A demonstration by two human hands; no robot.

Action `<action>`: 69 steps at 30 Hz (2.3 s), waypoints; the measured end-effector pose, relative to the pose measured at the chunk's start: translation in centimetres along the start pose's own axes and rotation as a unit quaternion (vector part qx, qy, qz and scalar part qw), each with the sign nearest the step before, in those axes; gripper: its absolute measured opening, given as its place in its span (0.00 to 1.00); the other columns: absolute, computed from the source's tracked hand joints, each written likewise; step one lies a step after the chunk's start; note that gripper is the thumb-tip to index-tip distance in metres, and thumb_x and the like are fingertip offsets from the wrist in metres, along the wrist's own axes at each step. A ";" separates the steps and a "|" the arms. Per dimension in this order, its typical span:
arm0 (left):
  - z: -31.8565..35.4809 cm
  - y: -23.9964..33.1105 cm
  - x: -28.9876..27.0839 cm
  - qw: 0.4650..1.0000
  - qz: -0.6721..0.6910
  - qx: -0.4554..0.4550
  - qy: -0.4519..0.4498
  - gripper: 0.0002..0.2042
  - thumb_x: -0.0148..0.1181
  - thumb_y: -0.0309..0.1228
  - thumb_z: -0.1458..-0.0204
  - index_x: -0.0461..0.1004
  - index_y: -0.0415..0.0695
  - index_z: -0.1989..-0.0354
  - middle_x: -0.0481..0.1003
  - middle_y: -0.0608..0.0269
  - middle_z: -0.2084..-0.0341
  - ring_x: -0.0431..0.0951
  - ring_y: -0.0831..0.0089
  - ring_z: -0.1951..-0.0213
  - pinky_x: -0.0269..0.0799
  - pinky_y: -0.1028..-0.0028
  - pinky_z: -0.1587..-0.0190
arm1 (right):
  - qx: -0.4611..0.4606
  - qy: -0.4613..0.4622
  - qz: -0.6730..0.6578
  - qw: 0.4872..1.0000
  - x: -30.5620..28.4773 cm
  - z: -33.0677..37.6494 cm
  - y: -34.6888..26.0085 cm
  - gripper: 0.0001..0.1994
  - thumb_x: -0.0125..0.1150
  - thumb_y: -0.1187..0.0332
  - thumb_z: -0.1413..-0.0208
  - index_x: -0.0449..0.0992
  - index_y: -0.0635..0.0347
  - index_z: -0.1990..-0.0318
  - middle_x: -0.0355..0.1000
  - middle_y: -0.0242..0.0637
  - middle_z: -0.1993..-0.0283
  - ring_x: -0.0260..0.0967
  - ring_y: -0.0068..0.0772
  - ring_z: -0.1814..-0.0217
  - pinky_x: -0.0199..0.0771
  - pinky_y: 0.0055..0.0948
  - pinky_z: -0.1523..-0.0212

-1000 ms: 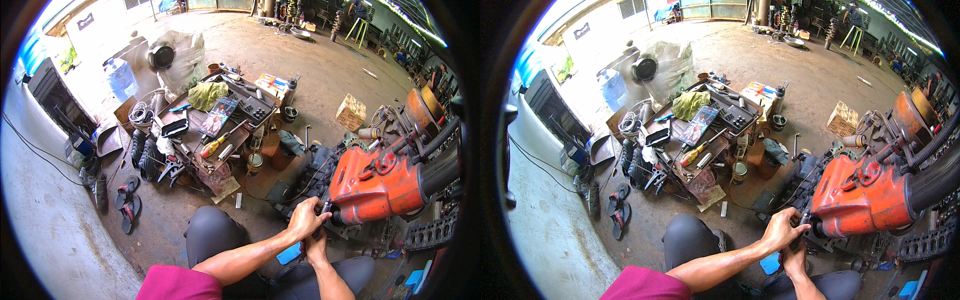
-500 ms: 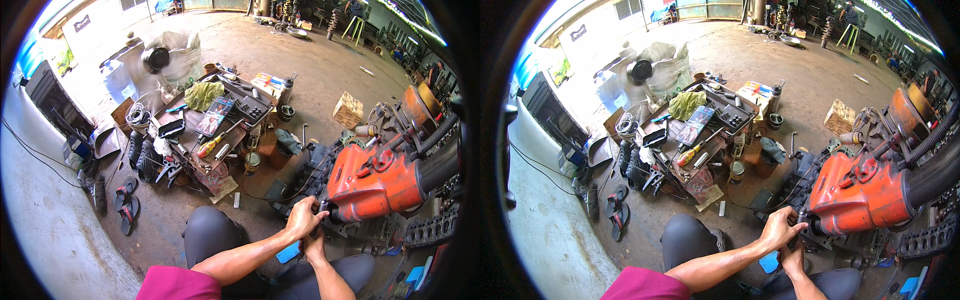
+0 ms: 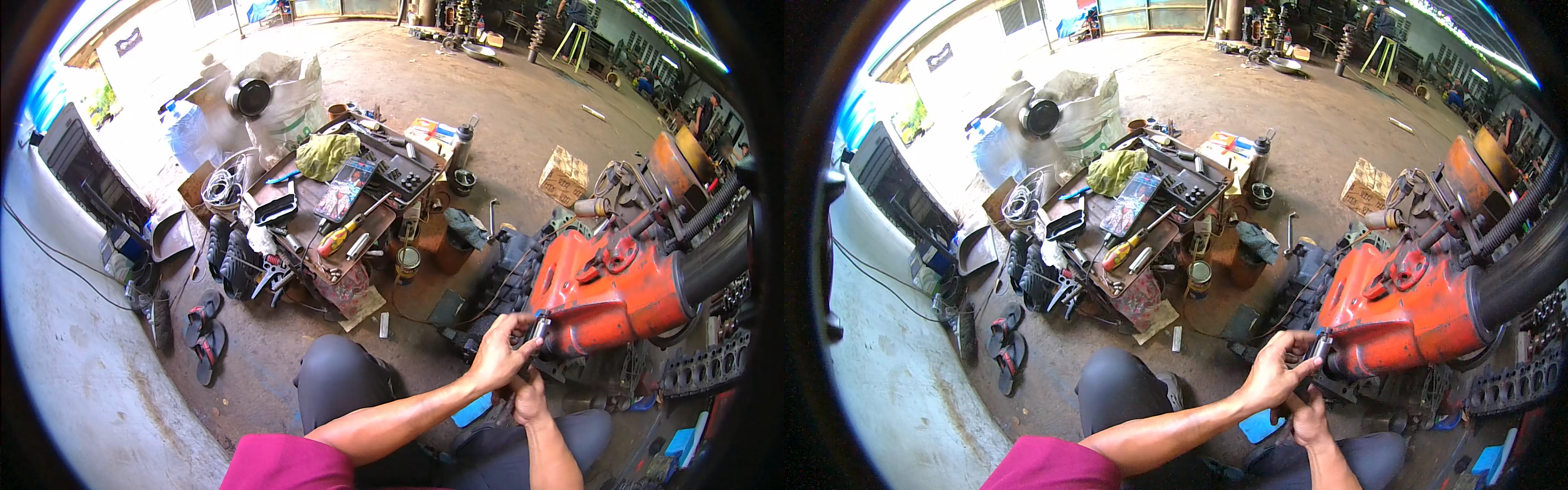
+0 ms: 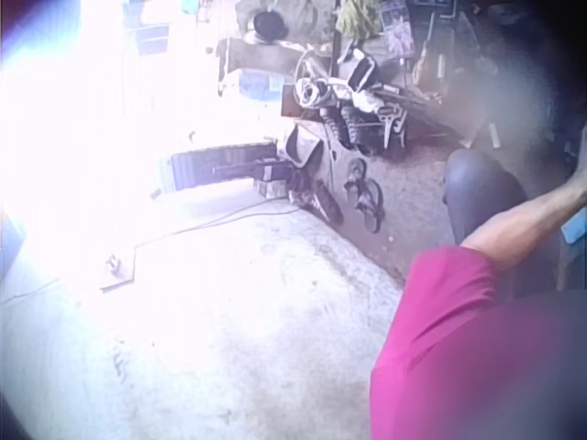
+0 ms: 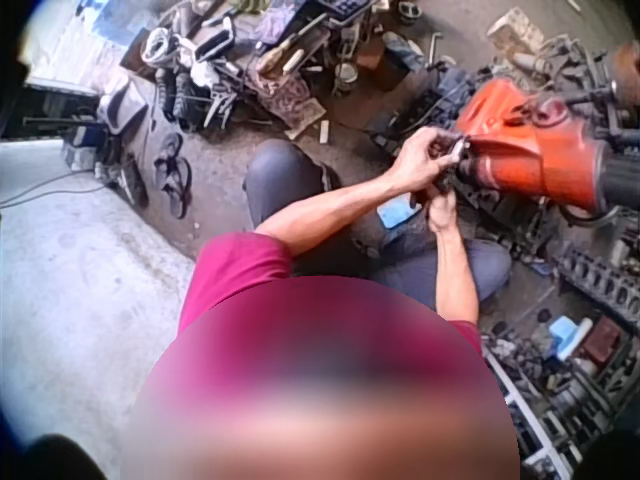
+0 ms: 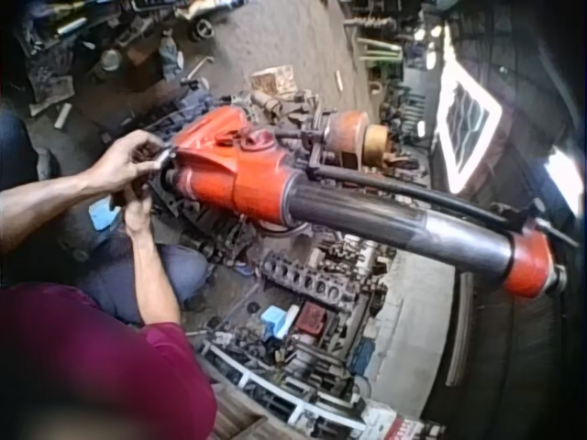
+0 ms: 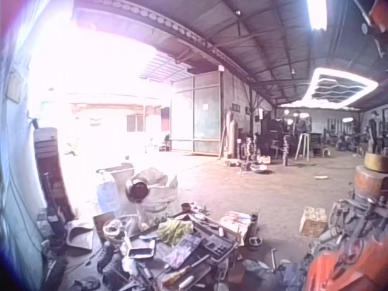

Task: The person sits on the floor in a workshop and uses a torque wrench to tighten bolts on a red engine block. They then use a screwdriver to adjust a component and rotate a handwheel on the engine.

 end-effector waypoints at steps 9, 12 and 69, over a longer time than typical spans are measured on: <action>0.3 4.6 1.7 0.931 0.288 -0.140 -0.174 0.17 0.52 0.41 0.33 0.64 0.45 0.43 0.73 0.64 0.64 0.75 0.77 0.66 0.77 0.74 0.64 | -0.076 -0.235 -0.182 0.952 -0.2 1.6 -4.0 0.40 0.57 0.31 0.48 0.67 0.58 0.41 0.76 0.48 0.61 0.77 0.46 0.70 0.80 0.41 0.69; -0.8 6.2 1.7 0.867 0.466 -0.131 -0.113 0.17 0.51 0.42 0.33 0.63 0.47 0.42 0.74 0.61 0.62 0.79 0.72 0.63 0.81 0.73 0.65 | -0.031 -0.202 -0.262 0.943 -0.1 0.5 -2.5 0.34 0.46 0.35 0.39 0.68 0.59 0.43 0.77 0.48 0.59 0.78 0.48 0.69 0.80 0.46 0.67; -4.9 12.2 -6.7 0.821 0.546 0.016 -0.170 0.34 0.51 0.47 0.35 0.45 0.50 0.25 0.68 0.61 0.58 0.75 0.76 0.64 0.72 0.79 0.68 | -0.084 -0.031 0.028 0.996 17.4 -16.8 5.0 0.09 0.63 0.68 0.38 0.70 0.59 0.67 0.76 0.38 0.68 0.73 0.23 0.70 0.72 0.22 0.68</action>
Point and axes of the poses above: each hand's wrist, its own z-axis away from the middle knuckle, its own x-axis out of the palm, y = z × x, the point moved 4 cm from there along -z, towards the middle knuckle
